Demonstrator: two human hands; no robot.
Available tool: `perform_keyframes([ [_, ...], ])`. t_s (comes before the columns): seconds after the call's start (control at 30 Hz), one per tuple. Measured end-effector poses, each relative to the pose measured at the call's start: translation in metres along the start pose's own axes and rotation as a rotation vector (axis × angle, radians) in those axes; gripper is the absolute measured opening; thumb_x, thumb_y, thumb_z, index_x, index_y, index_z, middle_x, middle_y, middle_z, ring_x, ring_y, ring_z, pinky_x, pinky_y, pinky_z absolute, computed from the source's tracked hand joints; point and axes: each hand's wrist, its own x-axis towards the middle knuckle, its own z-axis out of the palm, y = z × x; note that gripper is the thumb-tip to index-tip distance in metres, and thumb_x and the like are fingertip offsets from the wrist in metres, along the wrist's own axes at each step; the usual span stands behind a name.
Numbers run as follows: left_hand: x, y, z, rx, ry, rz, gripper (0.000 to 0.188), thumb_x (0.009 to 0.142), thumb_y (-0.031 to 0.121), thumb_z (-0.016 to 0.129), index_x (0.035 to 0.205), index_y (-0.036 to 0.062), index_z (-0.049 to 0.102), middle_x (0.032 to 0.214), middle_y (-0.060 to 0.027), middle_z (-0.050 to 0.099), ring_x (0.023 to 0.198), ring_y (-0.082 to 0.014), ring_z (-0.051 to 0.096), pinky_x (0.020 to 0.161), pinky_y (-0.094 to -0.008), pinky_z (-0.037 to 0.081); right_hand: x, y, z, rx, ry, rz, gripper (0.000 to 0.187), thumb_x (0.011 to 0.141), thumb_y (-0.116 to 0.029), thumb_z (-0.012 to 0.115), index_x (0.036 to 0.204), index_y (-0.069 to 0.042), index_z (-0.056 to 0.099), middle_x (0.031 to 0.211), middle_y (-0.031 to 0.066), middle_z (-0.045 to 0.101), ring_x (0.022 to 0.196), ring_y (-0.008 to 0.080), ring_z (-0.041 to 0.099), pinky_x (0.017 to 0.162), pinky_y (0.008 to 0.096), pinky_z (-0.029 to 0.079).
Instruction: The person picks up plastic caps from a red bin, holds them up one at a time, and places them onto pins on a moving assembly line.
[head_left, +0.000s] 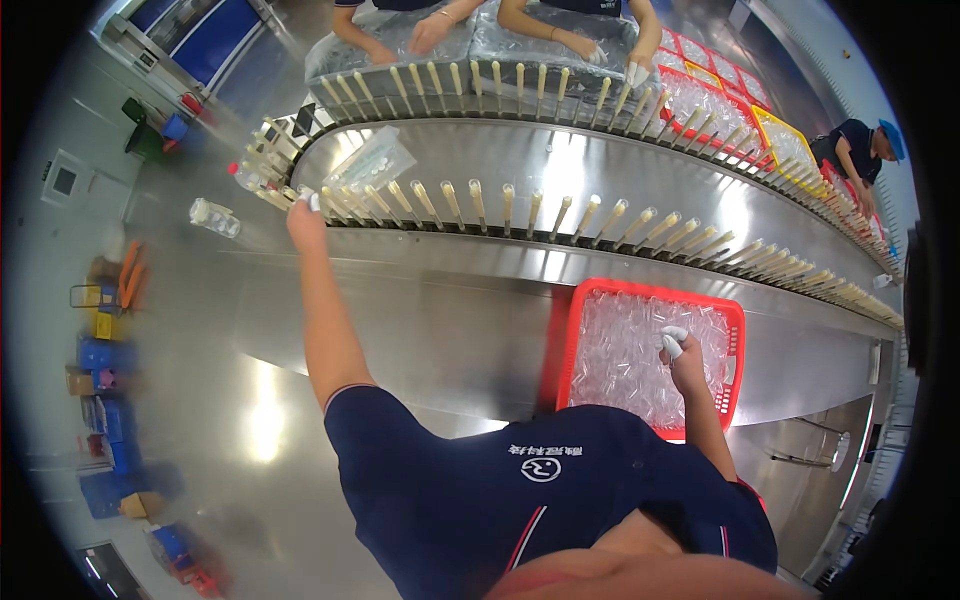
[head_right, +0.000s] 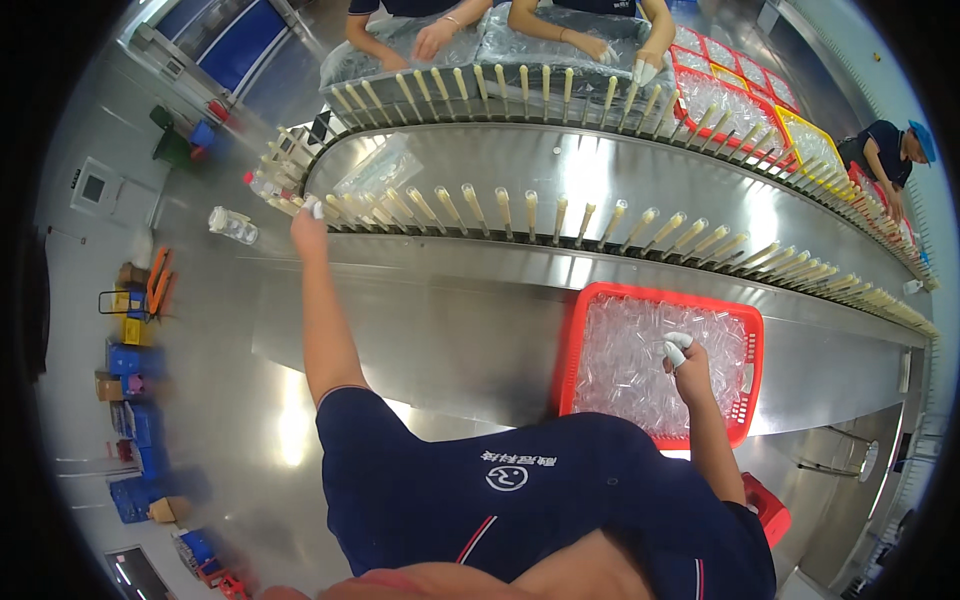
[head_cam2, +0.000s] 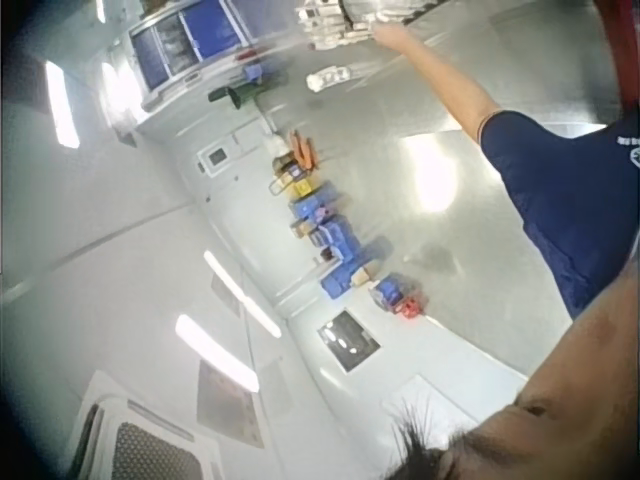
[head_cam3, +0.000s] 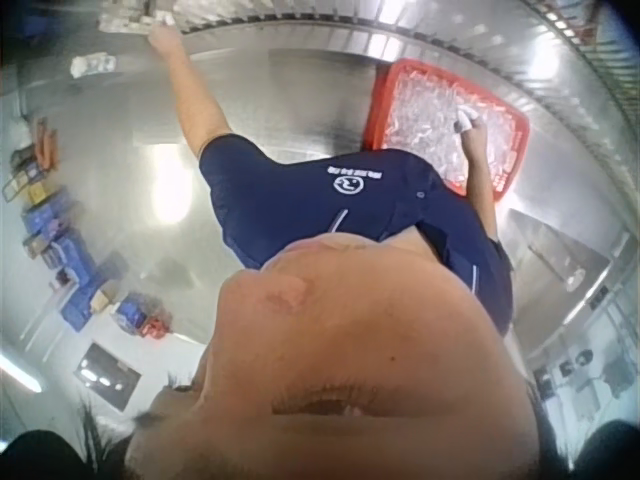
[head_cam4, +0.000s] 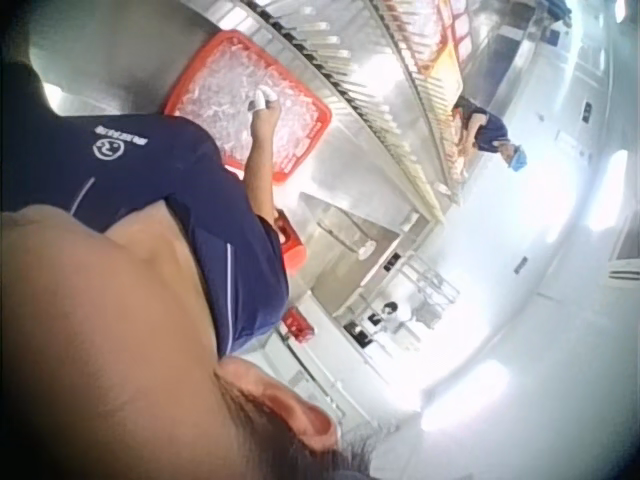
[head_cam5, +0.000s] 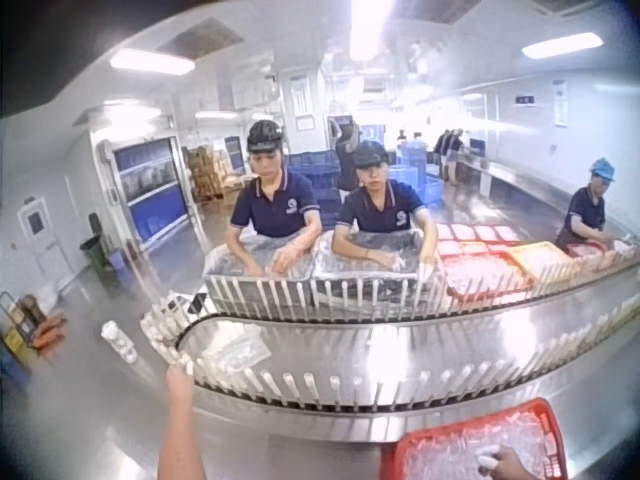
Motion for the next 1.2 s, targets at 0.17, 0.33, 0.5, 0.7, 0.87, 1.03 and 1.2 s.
perform_keyframes([
  [0.17,0.003,0.01,0.029,0.156,-0.122,0.06,0.023,0.082,0.022,0.055,0.094,0.0032,0.062,0.083,-0.0183,0.059,0.078,-0.037,0.056,0.069,-0.0431,0.044,0.013,-0.002,0.017,-0.155,-0.014,-0.017,0.014,0.08,-0.008,0.057,0.093,-0.003,0.057,0.067,-0.0004,0.054,0.052,0.007,0.046,0.048,0.0207,0.035],
  [0.33,-0.01,0.043,0.031,-0.051,0.063,0.053,0.021,0.081,0.016,0.056,0.096,0.0036,0.062,0.082,-0.0191,0.055,0.077,-0.0357,0.054,0.067,-0.0421,0.044,0.026,-0.008,0.028,-0.181,-0.016,0.012,0.013,0.08,-0.007,0.057,0.092,-0.002,0.057,0.067,0.0001,0.054,0.053,0.0072,0.046,0.05,0.0207,0.038],
  [0.5,-0.016,0.06,0.059,0.008,0.009,0.264,0.019,0.081,0.016,0.057,0.095,0.0049,0.062,0.078,-0.0168,0.055,0.07,-0.0338,0.054,0.063,-0.0407,0.044,0.036,-0.007,0.03,-0.206,-0.067,-0.002,0.014,0.08,-0.007,0.058,0.092,-0.001,0.057,0.068,-0.0007,0.054,0.054,0.0067,0.047,0.051,0.0206,0.038],
  [0.7,-0.039,0.095,0.078,-0.061,0.088,0.279,0.018,0.081,0.016,0.058,0.093,0.005,0.063,0.076,-0.0144,0.055,0.069,-0.032,0.053,0.062,-0.0399,0.044,0.037,0.011,0.011,-0.168,-0.053,-0.007,0.014,0.08,-0.007,0.058,0.092,-0.002,0.057,0.068,-0.0008,0.054,0.055,0.0064,0.046,0.051,0.0208,0.038],
  [0.87,-0.059,0.124,0.08,-0.12,0.05,0.261,0.017,0.081,0.015,0.058,0.093,0.0041,0.062,0.079,-0.0148,0.055,0.07,-0.0316,0.054,0.061,-0.0384,0.045,0.037,0.017,-0.012,-0.148,-0.006,-0.025,0.012,0.079,-0.005,0.057,0.091,-0.002,0.057,0.067,-0.0003,0.054,0.054,0.0066,0.046,0.05,0.0208,0.038],
  [1.03,-0.08,0.165,0.087,-0.19,0.075,0.226,0.017,0.081,0.015,0.058,0.093,0.0031,0.062,0.081,-0.0155,0.056,0.072,-0.0326,0.053,0.062,-0.0389,0.044,0.043,0.033,-0.035,-0.101,0.043,-0.01,0.01,0.079,-0.003,0.055,0.09,-0.002,0.057,0.064,-0.0001,0.053,0.052,0.0069,0.046,0.048,0.0207,0.037],
  [1.2,-0.102,0.194,0.104,-0.135,-0.127,0.334,0.017,0.082,0.015,0.056,0.092,0.0016,0.06,0.083,-0.0169,0.055,0.074,-0.0344,0.055,0.063,-0.0403,0.045,0.045,0.032,-0.059,-0.15,0.012,-0.019,0.01,0.079,-0.004,0.057,0.089,-0.002,0.057,0.065,-0.0001,0.053,0.053,0.007,0.047,0.048,0.0206,0.037],
])
